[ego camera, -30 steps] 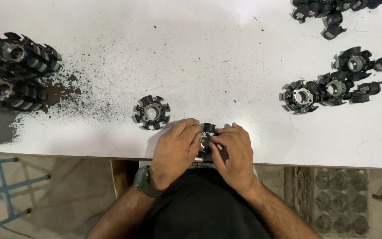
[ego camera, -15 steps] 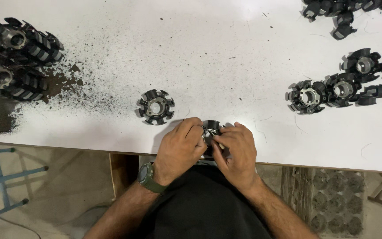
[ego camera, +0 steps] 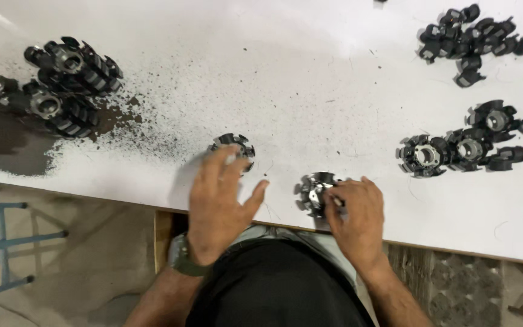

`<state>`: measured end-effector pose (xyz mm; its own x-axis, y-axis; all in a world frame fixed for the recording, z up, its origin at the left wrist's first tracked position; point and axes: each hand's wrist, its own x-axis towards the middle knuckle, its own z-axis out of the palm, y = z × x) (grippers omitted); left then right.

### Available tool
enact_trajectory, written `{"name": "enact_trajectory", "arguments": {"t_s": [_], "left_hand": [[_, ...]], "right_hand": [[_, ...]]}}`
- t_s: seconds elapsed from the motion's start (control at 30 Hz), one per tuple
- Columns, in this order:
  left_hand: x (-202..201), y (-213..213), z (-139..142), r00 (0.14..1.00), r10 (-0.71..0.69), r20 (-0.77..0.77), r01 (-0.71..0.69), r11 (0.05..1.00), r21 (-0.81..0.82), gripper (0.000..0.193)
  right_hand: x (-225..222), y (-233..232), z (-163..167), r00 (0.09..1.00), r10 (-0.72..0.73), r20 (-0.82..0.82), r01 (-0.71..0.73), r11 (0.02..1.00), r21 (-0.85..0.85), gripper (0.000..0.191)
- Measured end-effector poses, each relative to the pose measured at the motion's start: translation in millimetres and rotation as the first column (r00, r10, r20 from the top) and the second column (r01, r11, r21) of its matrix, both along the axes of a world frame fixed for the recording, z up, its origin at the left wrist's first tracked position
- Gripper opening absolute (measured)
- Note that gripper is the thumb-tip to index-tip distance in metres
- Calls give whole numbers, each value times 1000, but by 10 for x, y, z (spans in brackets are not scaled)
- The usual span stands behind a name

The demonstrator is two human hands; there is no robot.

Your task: The person repeatedly picks up small black metal parts from a white table and rubs their edges with a small rectangular block, then places them back. The person also gathers and moves piles of parts across the table.

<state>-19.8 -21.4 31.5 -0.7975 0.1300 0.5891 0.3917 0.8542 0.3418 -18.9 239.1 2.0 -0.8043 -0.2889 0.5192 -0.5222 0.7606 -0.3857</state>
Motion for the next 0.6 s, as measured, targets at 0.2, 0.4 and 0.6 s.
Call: {"name": "enact_trajectory", "arguments": {"t_s": [0.2, 0.4, 0.6], "left_hand": [[-378, -161, 101, 880, 258, 398, -220, 965, -140, 106], [-258, 105, 52, 829, -226, 511, 242, 970, 36, 106], [-110, 90, 123, 831, -347, 434, 291, 937, 193, 72]], "right_hand": [[-296, 572, 85, 971, -235, -40, 237, 970, 55, 21], [-417, 779, -28, 931, -348, -114, 350, 937, -2, 21], [-56, 272, -197, 992, -113, 52, 125, 916, -380, 22]]}}
